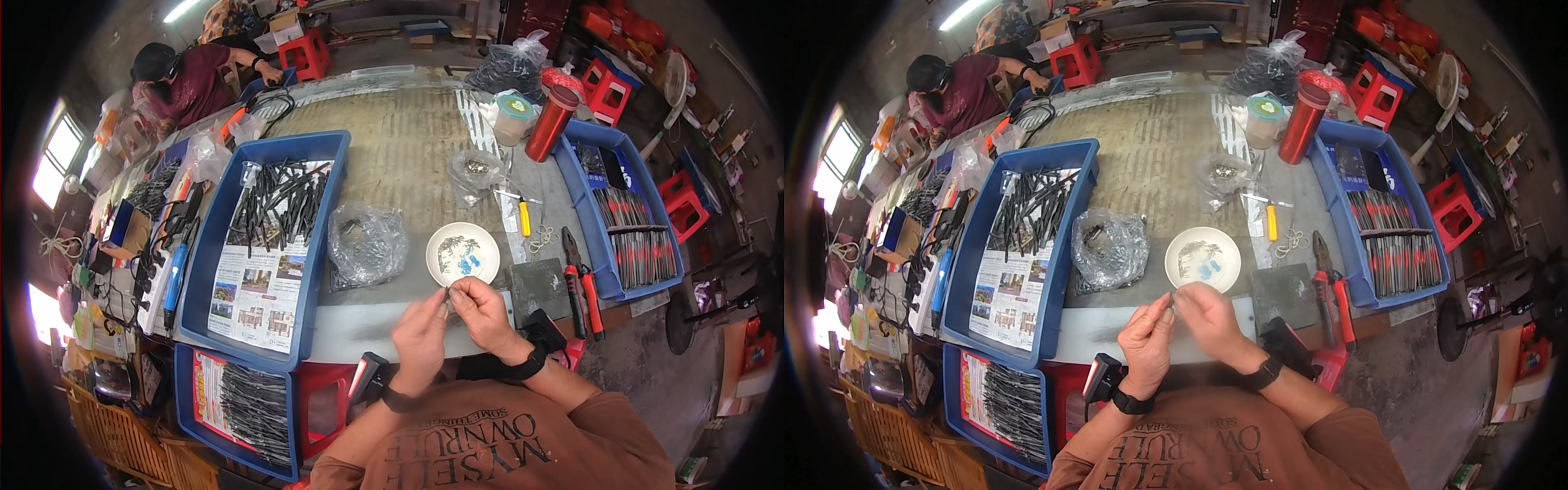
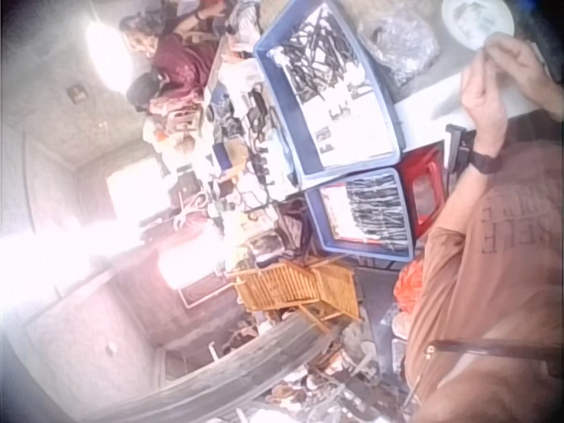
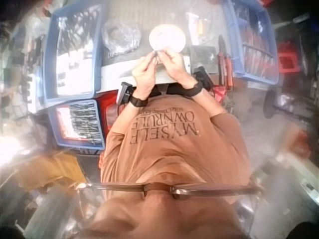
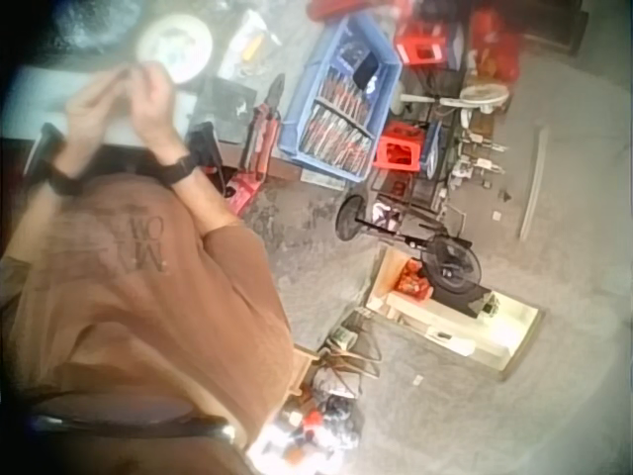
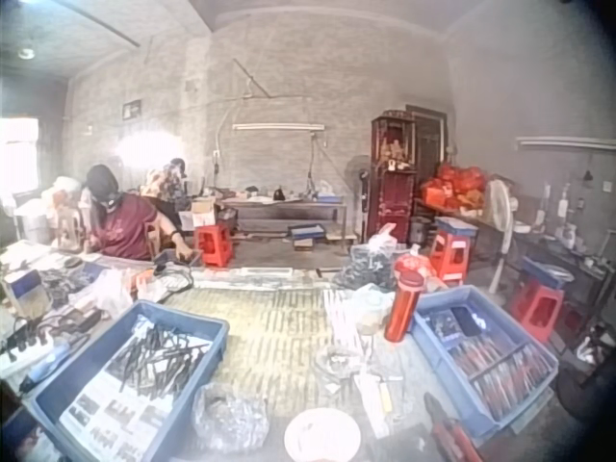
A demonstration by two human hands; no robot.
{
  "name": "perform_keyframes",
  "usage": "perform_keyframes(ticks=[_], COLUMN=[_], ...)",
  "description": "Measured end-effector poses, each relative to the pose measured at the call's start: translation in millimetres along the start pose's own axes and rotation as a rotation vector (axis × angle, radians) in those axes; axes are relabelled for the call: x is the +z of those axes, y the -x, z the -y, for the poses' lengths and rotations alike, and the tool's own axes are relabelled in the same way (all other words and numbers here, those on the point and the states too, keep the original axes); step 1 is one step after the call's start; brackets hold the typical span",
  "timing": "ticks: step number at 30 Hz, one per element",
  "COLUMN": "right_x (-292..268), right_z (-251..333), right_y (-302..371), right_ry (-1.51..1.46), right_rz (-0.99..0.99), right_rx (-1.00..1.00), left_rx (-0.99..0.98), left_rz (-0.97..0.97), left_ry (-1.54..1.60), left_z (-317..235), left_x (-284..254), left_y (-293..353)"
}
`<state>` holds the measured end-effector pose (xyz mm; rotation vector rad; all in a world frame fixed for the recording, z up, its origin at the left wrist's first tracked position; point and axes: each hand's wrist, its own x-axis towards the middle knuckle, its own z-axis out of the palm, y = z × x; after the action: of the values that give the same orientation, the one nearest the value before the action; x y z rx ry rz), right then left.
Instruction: The person repeatedly picks small metal pieces from a plate and inserts them into black cylindrical components, then uses red-handled pliers to crimp or secure the assembly. Finished units are placed into a blue bin. The process is repeated multiple times in a consistent sequence.
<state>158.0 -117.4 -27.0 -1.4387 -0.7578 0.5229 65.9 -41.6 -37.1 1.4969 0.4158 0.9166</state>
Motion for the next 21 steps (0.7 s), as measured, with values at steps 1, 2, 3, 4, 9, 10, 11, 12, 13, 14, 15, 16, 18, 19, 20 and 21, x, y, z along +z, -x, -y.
perform_keyframes(ticks=[1, 2, 3, 4, 9, 10, 11, 12, 13, 14, 15, 16, 18, 19, 20, 21], right_x=[-0.4, -0.9, -1.5, -1.8, -1.8, -1.7, -1.9, -2.3, -3.0, -4.1, -5.6, -6.5, -7.6, -7.9, -7.9, -7.7], right_z=[0.9, 1.6, 2.3, 2.6, 1.9, 2.1, 2.6, 3.5, 4.8, 6.5, 8.4, 10.1, 12.2, 12.7, 12.7, 12.4], right_y=[-0.7, -1.2, -1.4, -1.8, -3.3, -3.4, -3.6, -4.0, -4.5, -4.8, -4.9, -5.1, -6.1, -6.1, -6.0, -5.7], right_ry=[0.021, 0.024, 0.027, 0.030, 0.017, 0.004, 0.012, 0.019, 0.027, 0.059, 0.092, 0.124, 0.152, 0.166, 0.157, 0.147], right_rz=[0.000, 0.001, 0.002, 0.003, -0.005, -0.012, -0.012, -0.011, -0.011, -0.004, 0.003, 0.010, 0.025, 0.032, 0.037, 0.042], right_rx=[-0.007, -0.007, -0.006, -0.006, -0.009, 0.004, -0.014, -0.032, -0.050, -0.060, -0.070, -0.080, -0.076, -0.074, -0.062, -0.049], left_rx=[-0.008, -0.011, -0.014, -0.008, -0.004, -0.008, -0.011, -0.014, -0.012, -0.010, 0.001, -0.012, -0.017, -0.016, -0.011, -0.004], left_rz=[-0.001, -0.004, -0.009, -0.005, -0.011, -0.008, -0.006, -0.007, -0.002, 0.000, 0.003, 0.000, -0.005, -0.003, -0.002, -0.003], left_ry=[0.018, 0.025, 0.024, 0.022, 0.007, 0.016, 0.018, 0.012, 0.020, 0.019, 0.015, 0.022, 0.026, 0.026, 0.024, 0.015], left_z=[0.1, 0.1, 0.2, 0.2, -0.5, -0.7, -0.9, -1.0, -1.1, -1.0, -1.1, -1.4, -2.3, -2.7, -3.0, -3.1], left_x=[0.2, 0.4, 0.4, 0.3, 0.4, 0.4, 0.2, 0.1, 0.1, 0.2, 0.3, 0.4, 0.3, 0.5, 0.6, 0.7], left_y=[0.2, 0.3, 0.2, 0.0, 0.1, 0.2, 0.4, 0.6, 0.5, 0.3, 0.1, 0.3, 1.0, 1.1, 1.2, 1.2])
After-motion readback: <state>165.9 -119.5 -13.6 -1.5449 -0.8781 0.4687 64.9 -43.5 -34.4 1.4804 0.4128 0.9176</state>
